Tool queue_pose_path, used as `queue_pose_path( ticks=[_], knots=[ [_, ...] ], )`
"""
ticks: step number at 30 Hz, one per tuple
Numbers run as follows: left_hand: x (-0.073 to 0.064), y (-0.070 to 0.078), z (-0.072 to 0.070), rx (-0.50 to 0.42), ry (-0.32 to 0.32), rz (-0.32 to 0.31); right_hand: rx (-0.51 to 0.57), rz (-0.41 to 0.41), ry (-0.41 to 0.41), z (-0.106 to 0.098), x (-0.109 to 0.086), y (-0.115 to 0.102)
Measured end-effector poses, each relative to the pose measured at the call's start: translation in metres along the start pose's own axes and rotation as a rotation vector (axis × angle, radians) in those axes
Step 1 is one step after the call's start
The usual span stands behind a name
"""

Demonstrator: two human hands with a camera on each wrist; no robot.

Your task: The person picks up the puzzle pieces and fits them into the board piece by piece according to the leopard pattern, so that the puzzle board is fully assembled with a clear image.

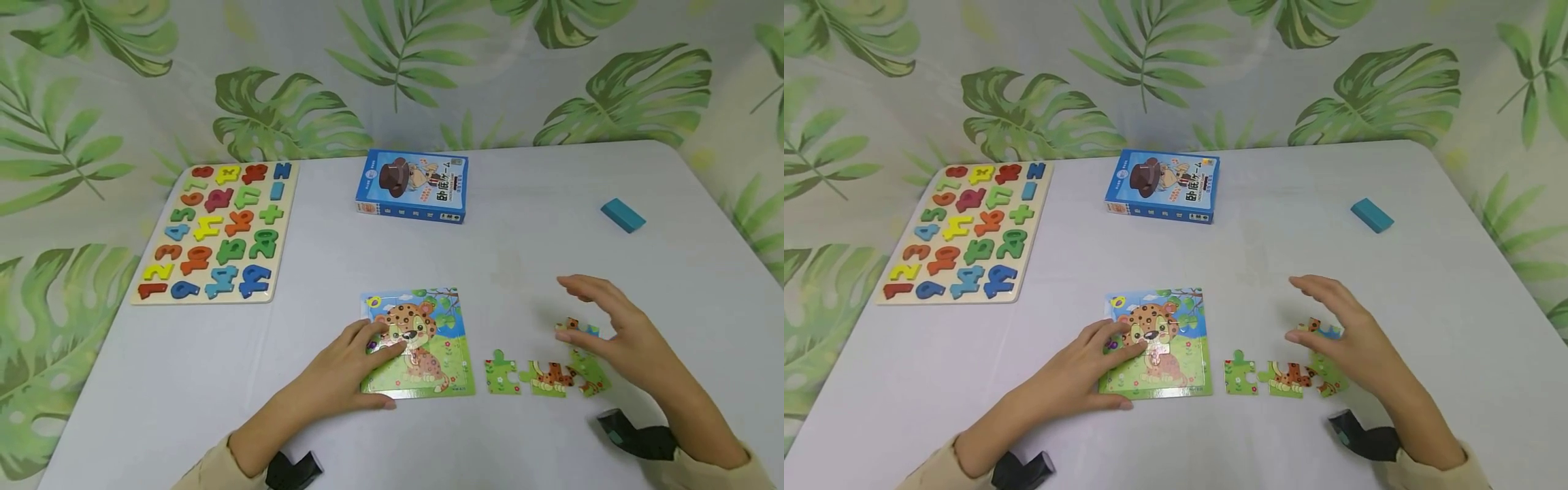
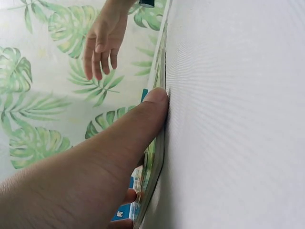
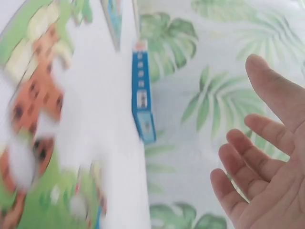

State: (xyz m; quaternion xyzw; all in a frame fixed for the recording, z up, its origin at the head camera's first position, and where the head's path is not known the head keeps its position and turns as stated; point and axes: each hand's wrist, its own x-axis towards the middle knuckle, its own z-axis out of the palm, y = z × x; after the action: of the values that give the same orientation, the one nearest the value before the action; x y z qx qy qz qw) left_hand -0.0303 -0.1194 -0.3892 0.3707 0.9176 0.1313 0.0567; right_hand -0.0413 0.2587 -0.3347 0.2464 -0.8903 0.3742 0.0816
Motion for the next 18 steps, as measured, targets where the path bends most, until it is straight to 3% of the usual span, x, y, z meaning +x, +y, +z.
queue_pose_path(
  ticks=[7,18],
  knots=[
    [0.0,0.0,-0.001,-0.01,0.0,-0.003,0.0,0.16,0.042,-0.01,-0.031,0.028],
    [0.0,0.0,0.0,-0.008,-0.007,-0.008,-0.052,0.354,-0.071,-0.004,-0.059,0.066]
  ],
)
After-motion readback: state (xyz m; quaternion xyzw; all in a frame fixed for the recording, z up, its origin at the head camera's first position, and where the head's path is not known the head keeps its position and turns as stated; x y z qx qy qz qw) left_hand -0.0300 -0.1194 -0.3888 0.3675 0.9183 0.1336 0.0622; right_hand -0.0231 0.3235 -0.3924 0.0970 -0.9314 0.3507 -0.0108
